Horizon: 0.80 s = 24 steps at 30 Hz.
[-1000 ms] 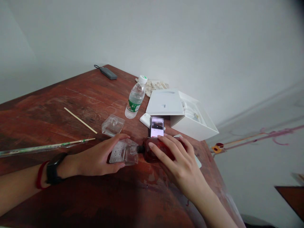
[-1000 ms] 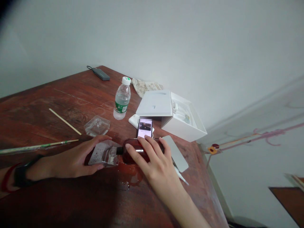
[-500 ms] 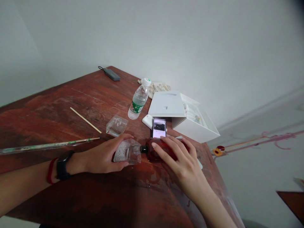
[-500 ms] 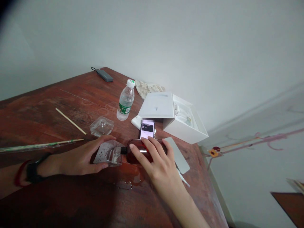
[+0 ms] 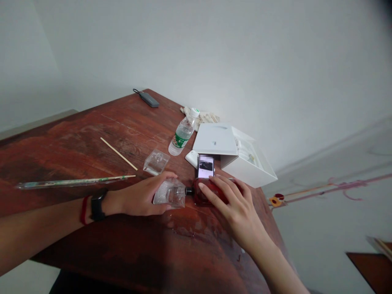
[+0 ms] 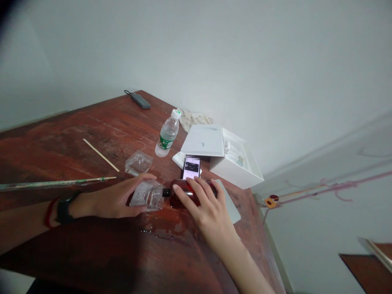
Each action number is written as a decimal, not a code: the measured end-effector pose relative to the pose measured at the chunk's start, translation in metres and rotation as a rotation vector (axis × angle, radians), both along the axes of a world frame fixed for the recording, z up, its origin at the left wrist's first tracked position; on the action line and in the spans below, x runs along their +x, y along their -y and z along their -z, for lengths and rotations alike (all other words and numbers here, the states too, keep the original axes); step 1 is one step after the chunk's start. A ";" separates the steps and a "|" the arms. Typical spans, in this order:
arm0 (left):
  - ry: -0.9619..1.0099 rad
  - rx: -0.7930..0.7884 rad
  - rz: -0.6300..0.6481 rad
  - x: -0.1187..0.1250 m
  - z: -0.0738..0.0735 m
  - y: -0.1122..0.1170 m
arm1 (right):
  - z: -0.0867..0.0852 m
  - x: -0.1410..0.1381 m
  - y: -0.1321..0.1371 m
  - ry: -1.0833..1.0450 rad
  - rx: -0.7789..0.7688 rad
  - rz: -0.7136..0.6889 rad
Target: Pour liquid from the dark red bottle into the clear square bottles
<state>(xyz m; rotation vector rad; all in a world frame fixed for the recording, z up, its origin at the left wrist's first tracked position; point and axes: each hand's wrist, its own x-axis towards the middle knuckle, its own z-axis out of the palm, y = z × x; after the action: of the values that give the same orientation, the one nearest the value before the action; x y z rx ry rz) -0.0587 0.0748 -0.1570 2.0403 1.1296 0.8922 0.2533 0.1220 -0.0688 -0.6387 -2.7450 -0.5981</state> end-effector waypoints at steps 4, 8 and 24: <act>0.000 0.009 0.006 0.000 0.000 -0.001 | -0.002 0.000 0.000 0.019 0.015 0.010; 0.022 -0.002 0.018 -0.001 -0.002 -0.001 | -0.002 0.002 -0.002 0.064 0.038 0.007; 0.016 -0.026 0.001 0.002 -0.015 0.002 | -0.005 -0.002 0.001 0.070 0.044 0.025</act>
<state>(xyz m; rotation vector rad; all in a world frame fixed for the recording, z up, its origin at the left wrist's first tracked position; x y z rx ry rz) -0.0568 0.0728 -0.1425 2.0092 1.1255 0.8868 0.2517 0.1209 -0.0641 -0.6545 -2.7839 -0.6974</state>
